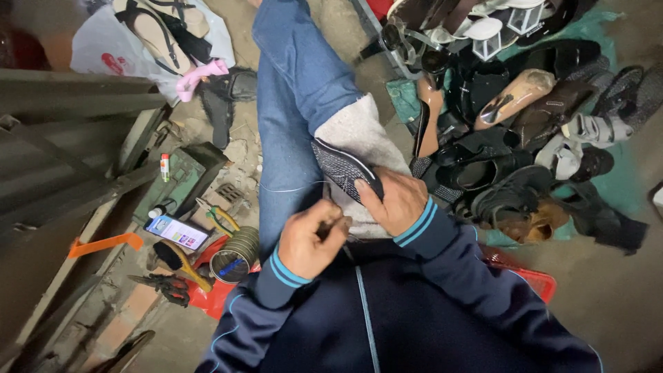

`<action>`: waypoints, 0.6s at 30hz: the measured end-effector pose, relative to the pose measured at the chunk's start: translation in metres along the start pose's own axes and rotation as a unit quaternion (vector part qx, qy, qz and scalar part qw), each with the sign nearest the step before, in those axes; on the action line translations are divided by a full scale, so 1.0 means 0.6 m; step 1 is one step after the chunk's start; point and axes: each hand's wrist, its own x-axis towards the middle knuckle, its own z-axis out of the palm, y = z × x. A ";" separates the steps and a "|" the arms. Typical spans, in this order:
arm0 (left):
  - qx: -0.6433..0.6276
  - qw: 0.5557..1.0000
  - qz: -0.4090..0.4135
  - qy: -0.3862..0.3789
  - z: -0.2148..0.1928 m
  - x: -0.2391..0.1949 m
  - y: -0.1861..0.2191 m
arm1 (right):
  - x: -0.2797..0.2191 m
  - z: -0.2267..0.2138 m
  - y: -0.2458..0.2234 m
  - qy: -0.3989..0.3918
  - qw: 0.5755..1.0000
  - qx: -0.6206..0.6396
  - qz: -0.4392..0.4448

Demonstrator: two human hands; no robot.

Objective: The person sits on the floor and sews the sole of a black slipper using a needle and white thread. The slipper is held against a white cloth on the lap while the needle is repeatedly pushed through the sole and the thread is pulled tight.

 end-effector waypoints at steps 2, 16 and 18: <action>-0.019 0.999 0.019 0.027 -0.003 0.024 -0.011 | 0.012 -0.017 -0.005 -0.005 1.000 0.024 0.007; 0.150 0.987 0.026 0.042 -0.006 0.062 -0.039 | 0.026 -0.040 -0.002 -0.049 0.997 0.062 0.024; 0.183 0.980 0.039 0.069 0.002 0.065 -0.058 | 0.029 -0.042 -0.005 -0.051 0.996 0.070 0.021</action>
